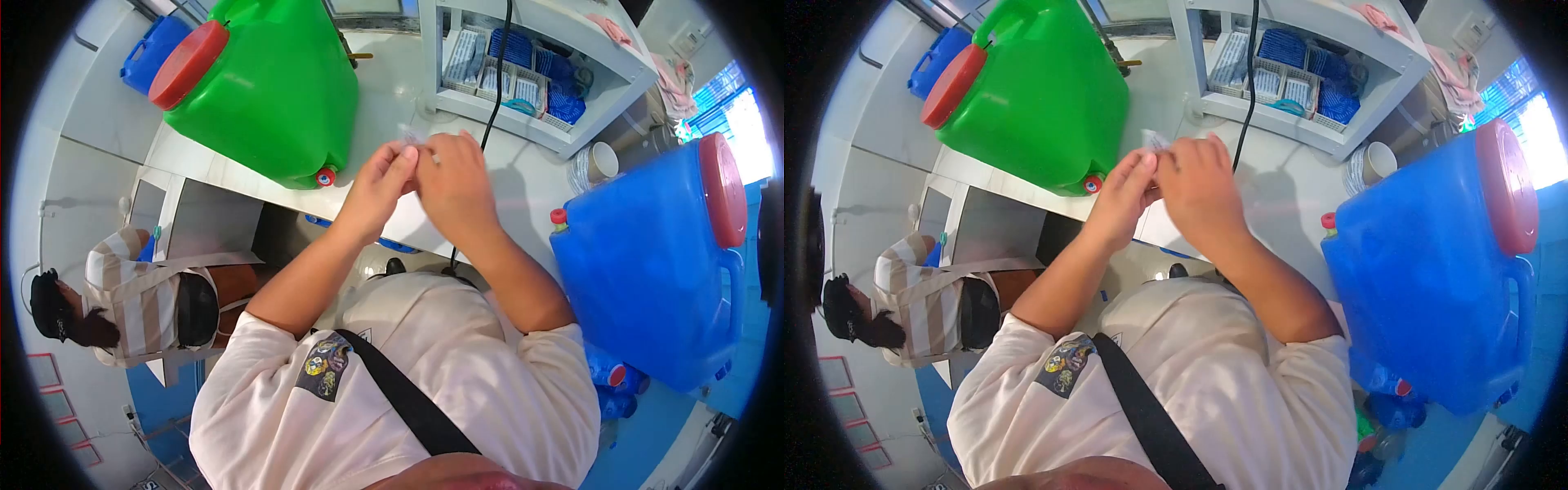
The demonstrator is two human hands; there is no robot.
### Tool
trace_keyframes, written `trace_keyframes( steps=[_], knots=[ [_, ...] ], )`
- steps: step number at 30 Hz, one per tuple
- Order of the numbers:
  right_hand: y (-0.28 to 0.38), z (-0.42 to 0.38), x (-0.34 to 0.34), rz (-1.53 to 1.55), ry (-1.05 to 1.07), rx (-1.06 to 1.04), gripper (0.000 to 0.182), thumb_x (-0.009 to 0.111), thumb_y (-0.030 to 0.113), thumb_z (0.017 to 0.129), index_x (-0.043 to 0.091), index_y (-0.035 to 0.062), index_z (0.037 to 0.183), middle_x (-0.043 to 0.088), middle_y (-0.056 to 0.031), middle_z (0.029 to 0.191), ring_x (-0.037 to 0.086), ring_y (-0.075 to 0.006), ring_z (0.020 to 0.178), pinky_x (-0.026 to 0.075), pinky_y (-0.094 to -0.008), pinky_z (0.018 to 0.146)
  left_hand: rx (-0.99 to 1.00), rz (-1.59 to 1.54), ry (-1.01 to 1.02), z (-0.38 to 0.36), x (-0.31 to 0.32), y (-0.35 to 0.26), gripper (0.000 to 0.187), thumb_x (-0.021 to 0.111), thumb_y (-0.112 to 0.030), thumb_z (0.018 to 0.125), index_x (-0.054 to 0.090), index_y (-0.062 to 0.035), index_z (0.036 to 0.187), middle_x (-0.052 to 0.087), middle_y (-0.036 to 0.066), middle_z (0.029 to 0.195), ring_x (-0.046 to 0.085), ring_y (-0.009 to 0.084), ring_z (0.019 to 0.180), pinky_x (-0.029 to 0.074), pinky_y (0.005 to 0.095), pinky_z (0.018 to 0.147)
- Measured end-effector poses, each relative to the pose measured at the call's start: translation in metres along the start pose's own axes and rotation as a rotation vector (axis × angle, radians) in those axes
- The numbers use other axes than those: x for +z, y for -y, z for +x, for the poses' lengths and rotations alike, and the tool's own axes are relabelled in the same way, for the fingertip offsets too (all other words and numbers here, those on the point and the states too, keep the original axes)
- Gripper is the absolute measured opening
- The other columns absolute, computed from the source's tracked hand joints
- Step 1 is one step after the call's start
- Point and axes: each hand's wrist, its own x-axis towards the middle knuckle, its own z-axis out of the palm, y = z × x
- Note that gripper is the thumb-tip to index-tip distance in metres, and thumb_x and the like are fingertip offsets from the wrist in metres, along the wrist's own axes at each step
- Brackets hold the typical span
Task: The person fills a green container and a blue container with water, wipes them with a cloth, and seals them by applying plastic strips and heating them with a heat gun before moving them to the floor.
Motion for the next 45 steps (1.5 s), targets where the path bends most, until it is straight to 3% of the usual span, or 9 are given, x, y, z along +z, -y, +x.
trace_keyframes(
  steps=[8, 14, 23, 26, 30, 35, 38, 42, 45],
  knots=[
    [0.013, -0.001, 0.005, 0.238, 0.044, 0.042, 0.032, 0.072, 0.018, 0.081, 0.058, 0.0089, 0.108, 0.06, -0.0077, 0.102, 0.057, -0.0267, 0.102, 0.037, -0.051, 0.106, -0.174, -0.146, -0.079, 0.019, -0.028, -0.012, 0.037, 0.05, -0.038, 0.103, 0.059, -0.0053, 0.116, 0.064, 0.007, 0.106, 0.062, 0.0156, 0.095, 0.051, 0.0319, 0.084],
    [-0.021, 0.01, 0.016, 1.01, 0.136, 0.704, 0.022, 0.072, 0.02, 0.091, 0.064, 0.0002, 0.096, 0.069, -0.0072, 0.084, 0.064, -0.0119, 0.077, 0.051, -0.0274, 0.072, -0.068, 0.097, 0.048, 0.021, -0.031, 0.001, 0.031, 0.053, -0.026, 0.103, 0.06, -0.0035, 0.122, 0.067, 0.007, 0.114, 0.065, 0.0146, 0.098, 0.054, 0.0327, 0.088],
    [-0.023, 0.003, 0.015, 1.611, 0.214, 0.789, 0.021, 0.071, 0.018, 0.092, 0.066, -0.0009, 0.098, 0.066, -0.0085, 0.113, 0.06, -0.0124, 0.097, 0.048, -0.0268, 0.088, 0.117, 0.119, -0.088, 0.019, -0.044, 0.007, 0.026, 0.057, -0.015, 0.1, 0.058, -0.0009, 0.122, 0.066, 0.01, 0.116, 0.064, 0.0136, 0.095, 0.054, 0.0303, 0.085],
    [-0.022, 0.002, 0.034, 1.547, 0.23, 0.77, 0.02, 0.072, 0.017, 0.092, 0.067, -0.0018, 0.095, 0.06, -0.0117, 0.127, 0.058, -0.0135, 0.105, 0.047, -0.0281, 0.09, 0.394, 0.3, -0.136, 0.017, -0.044, 0.011, 0.021, 0.056, -0.011, 0.098, 0.057, -0.001, 0.117, 0.065, 0.009, 0.116, 0.064, 0.0136, 0.097, 0.054, 0.0299, 0.084],
    [-0.013, 0.003, 0.052, 1.446, 0.319, 0.787, 0.028, 0.074, 0.023, 0.09, 0.065, 0.0, 0.103, 0.058, -0.0123, 0.126, 0.057, -0.0159, 0.107, 0.048, -0.0294, 0.09, -0.141, -0.066, -0.252, 0.0, -0.054, 0.003, 0.02, 0.056, -0.011, 0.097, 0.057, -0.0018, 0.114, 0.066, 0.006, 0.111, 0.063, 0.0127, 0.098, 0.054, 0.0287, 0.081],
    [-0.024, 0.078, -0.001, 0.412, -0.061, 0.135, 0.048, 0.081, 0.032, 0.08, 0.059, 0.0048, 0.112, 0.058, -0.0123, 0.114, 0.06, -0.0252, 0.099, 0.05, -0.0377, 0.09, -0.037, 0.149, -0.424, -0.028, -0.119, 0.04, 0.027, 0.061, -0.012, 0.093, 0.058, -0.0016, 0.118, 0.065, 0.006, 0.108, 0.062, 0.0153, 0.105, 0.053, 0.0306, 0.086],
    [-0.112, 0.177, -0.042, 0.179, 0.164, 0.506, 0.045, 0.074, 0.044, 0.084, 0.067, 0.0089, 0.112, 0.067, -0.0185, 0.116, 0.064, -0.0261, 0.106, 0.046, -0.0412, 0.097, 0.141, 0.725, -0.442, -0.052, -0.172, 0.057, 0.034, 0.065, -0.008, 0.089, 0.056, 0.0019, 0.119, 0.063, 0.011, 0.116, 0.059, 0.0196, 0.114, 0.051, 0.033, 0.091],
    [-0.202, 0.263, -0.042, -0.439, -0.17, 0.752, 0.045, 0.053, 0.045, 0.1, 0.063, 0.0047, 0.117, 0.069, -0.0188, 0.111, 0.069, -0.0293, 0.093, 0.055, -0.0385, 0.077, -0.004, 0.368, -0.388, -0.055, -0.181, 0.063, 0.037, 0.062, -0.007, 0.09, 0.056, 0.0032, 0.125, 0.063, 0.009, 0.119, 0.058, 0.0172, 0.116, 0.046, 0.029, 0.097],
    [-0.205, 0.265, -0.041, 0.677, 0.045, 0.892, 0.048, 0.05, 0.047, 0.101, 0.064, 0.0039, 0.117, 0.07, -0.0114, 0.111, 0.07, -0.02, 0.085, 0.056, -0.0296, 0.074, 0.066, 0.296, -0.348, -0.042, -0.167, 0.069, 0.035, 0.062, -0.007, 0.09, 0.058, 0.0006, 0.123, 0.064, 0.009, 0.117, 0.058, 0.0155, 0.114, 0.045, 0.0278, 0.097]
  ],
)
